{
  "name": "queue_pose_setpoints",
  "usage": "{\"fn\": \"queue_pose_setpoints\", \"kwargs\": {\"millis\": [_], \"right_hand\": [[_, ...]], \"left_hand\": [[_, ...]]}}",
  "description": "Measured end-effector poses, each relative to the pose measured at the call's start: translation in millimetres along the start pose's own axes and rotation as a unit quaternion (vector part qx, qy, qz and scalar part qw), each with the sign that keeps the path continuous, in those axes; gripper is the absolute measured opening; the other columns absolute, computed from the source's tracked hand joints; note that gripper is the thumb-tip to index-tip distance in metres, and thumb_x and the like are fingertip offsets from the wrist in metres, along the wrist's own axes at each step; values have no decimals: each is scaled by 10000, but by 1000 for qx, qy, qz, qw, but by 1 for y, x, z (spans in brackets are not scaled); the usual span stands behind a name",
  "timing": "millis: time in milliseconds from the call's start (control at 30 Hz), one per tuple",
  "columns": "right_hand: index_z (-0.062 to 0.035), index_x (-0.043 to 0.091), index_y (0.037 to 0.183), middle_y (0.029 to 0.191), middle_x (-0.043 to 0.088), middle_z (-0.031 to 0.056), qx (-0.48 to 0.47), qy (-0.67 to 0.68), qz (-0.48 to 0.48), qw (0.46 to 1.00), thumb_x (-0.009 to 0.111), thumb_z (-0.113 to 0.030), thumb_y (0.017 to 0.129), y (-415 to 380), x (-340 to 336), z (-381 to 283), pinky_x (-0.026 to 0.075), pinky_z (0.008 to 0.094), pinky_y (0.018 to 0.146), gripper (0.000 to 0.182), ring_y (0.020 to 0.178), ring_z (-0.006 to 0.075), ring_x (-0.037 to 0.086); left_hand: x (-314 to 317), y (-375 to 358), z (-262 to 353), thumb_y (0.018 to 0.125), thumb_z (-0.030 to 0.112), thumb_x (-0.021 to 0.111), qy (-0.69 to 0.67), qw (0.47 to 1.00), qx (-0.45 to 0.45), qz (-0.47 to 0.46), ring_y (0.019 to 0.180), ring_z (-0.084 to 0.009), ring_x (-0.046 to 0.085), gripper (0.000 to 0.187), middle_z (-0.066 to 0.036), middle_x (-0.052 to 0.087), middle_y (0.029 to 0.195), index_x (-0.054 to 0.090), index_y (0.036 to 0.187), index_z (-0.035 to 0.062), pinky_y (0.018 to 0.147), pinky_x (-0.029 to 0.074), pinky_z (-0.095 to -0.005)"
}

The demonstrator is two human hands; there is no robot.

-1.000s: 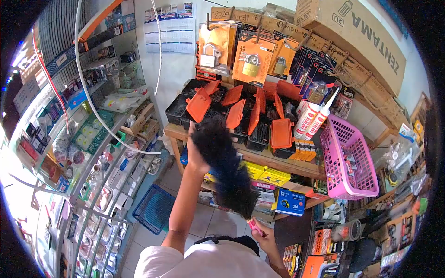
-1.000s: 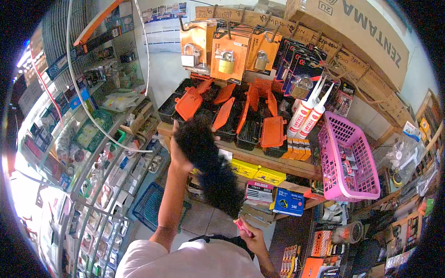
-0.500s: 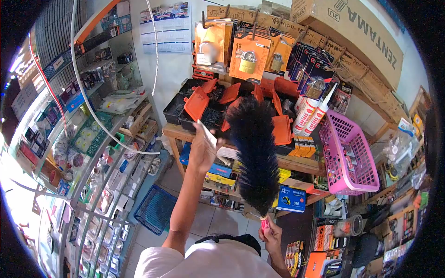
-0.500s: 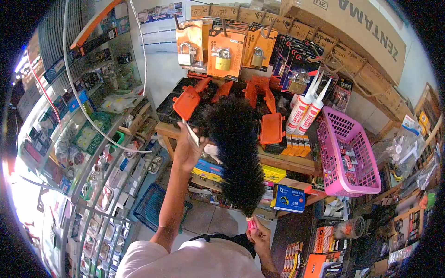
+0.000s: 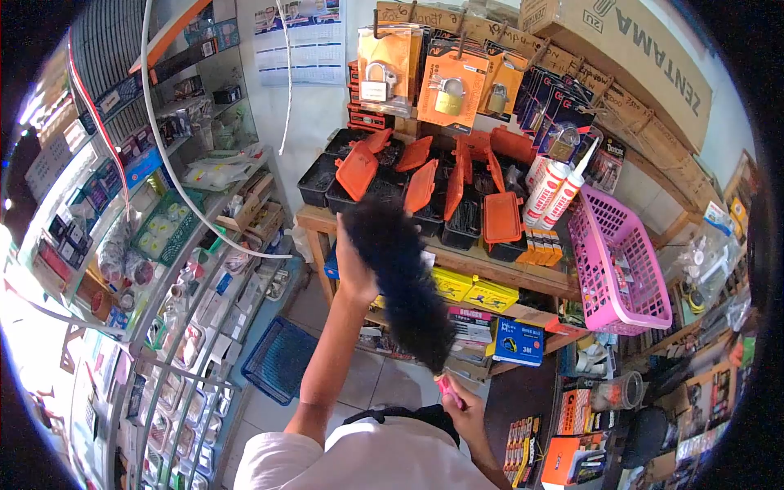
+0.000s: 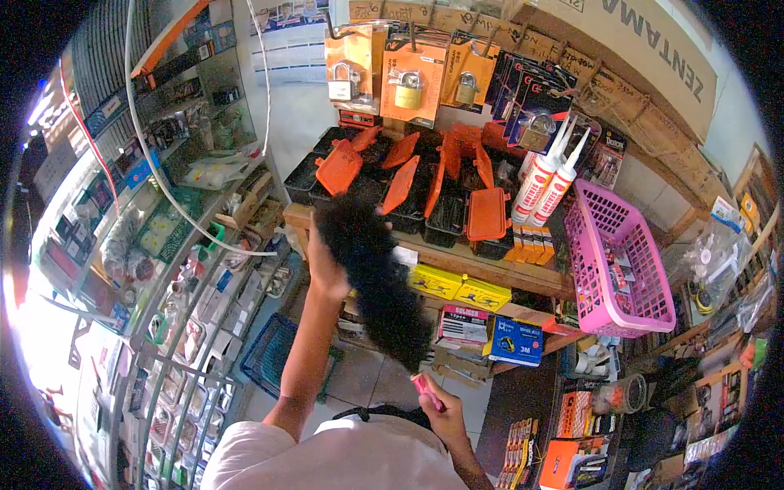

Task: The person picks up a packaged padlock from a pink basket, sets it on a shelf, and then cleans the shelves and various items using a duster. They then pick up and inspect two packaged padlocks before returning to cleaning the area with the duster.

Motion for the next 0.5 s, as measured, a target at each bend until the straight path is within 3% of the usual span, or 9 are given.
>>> {"fn": "queue_pose_setpoints", "kwargs": {"millis": [33,133,200,267,333,400,433,467,500], "right_hand": [[-12,504,1345,1227,624,84,0,0,0,1000,634,-142,917,1,0,0,431,263,919,465,1063,109,547],[-15,517,1338,1028,627,27,-76,-12,11,997,629,-173,920,2,-2,-9,443,212,681,461,770,62,523],[-8,529,1323,1117,634,56,-23,18,75,997,645,-194,913,0,-15,5,454,228,766,465,867,81,545],[-8,536,1317,1138,634,69,-16,9,34,999,650,-205,909,-2,-13,2,451,236,804,466,911,91,548],[-8,544,1310,1160,634,81,-9,-3,-1,1000,655,-216,906,-3,-14,1,447,244,841,468,956,101,552],[20,525,1312,1221,623,93,-42,0,16,999,639,-126,909,-3,-28,-4,416,259,950,443,1075,113,554],[15,526,1317,1048,653,69,-104,-22,74,992,639,-182,920,-6,-41,-3,475,241,798,458,891,96,577],[15,526,1317,1048,653,69,-105,-25,85,991,639,-182,920,-11,-48,1,475,241,798,458,891,96,577],[6,517,1330,962,630,50,-91,61,127,986,629,-214,929,-16,-61,8,452,227,690,471,787,80,545]], "left_hand": [[0,-8,1,951,586,337,33,999,35,2,1213,-398,500,692,-219,483,1359,425,1359,34,998,426,-540],[-9,-10,2,891,694,332,2,1000,11,-6,1240,-405,467,832,-217,468,1375,375,1400,37,1038,376,-539],[-8,-4,3,900,678,341,5,997,29,69,1242,-401,467,815,-213,471,1373,376,1399,34,1035,380,-534],[-20,-5,1,909,661,350,7,989,46,141,1245,-397,466,797,-210,475,1370,377,1397,31,1033,384,-528],[-10,-5,-10,946,612,326,70,997,33,-25,1230,-364,491,729,-195,497,1354,421,1368,25,1020,401,-510],[-19,8,-18,956,606,311,12,998,11,-57,1226,-344,509,712,-197,518,1330,455,1347,28,1033,397,-500],[-12,10,-15,956,611,312,33,996,35,72,1142,-321,550,681,-182,560,1244,495,1287,44,972,429,-479],[-19,5,-12,956,616,314,54,977,56,199,1059,-297,592,656,-167,602,1159,536,1226,61,911,461,-458],[-30,8,-26,951,640,307,-43,998,-21,51,802,-221,559,609,-86,587,920,568,1049,99,727,440,-380]]}}
Point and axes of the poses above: each hand's wrist, its own y-axis towards the middle knuckle, its own x-axis out of the palm, z = x × y, the point moved 9 cm from there along y, towards the middle knuckle
